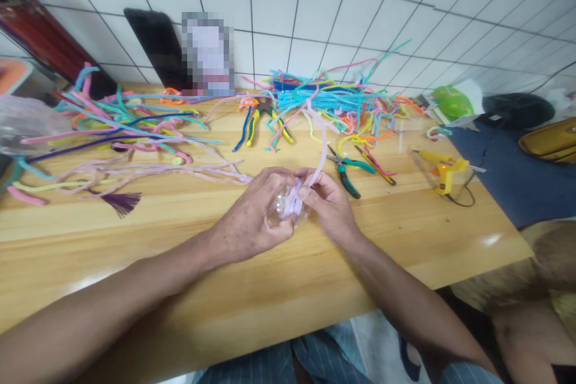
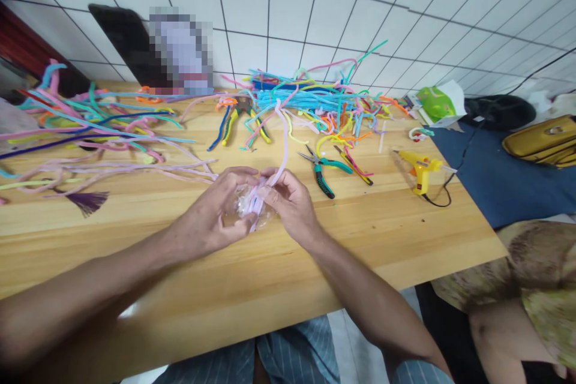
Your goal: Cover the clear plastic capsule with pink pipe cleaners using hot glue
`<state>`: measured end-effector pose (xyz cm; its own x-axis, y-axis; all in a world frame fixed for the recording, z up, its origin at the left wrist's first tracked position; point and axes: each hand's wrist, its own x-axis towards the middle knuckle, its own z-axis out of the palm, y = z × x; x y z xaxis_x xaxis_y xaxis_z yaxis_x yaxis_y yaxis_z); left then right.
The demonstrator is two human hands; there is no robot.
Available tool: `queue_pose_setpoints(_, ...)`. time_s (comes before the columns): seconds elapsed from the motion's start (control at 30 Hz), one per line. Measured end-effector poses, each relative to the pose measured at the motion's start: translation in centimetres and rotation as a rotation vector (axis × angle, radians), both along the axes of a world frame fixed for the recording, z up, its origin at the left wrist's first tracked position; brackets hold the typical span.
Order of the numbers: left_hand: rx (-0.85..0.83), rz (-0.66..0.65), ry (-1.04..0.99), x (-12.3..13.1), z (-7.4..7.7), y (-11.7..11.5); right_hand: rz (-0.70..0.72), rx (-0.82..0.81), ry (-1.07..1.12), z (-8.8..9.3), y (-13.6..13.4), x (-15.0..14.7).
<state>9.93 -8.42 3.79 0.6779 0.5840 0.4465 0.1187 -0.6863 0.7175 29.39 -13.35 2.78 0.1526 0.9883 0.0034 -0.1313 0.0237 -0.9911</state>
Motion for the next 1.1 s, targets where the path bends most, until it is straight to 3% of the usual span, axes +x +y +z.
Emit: queue_pose_setpoints(1.1,-0.074,-0.139,0.106,-0.9,1.5,0.6,-0.002,0.008,0.048,-0.3,-0.4,-0.2)
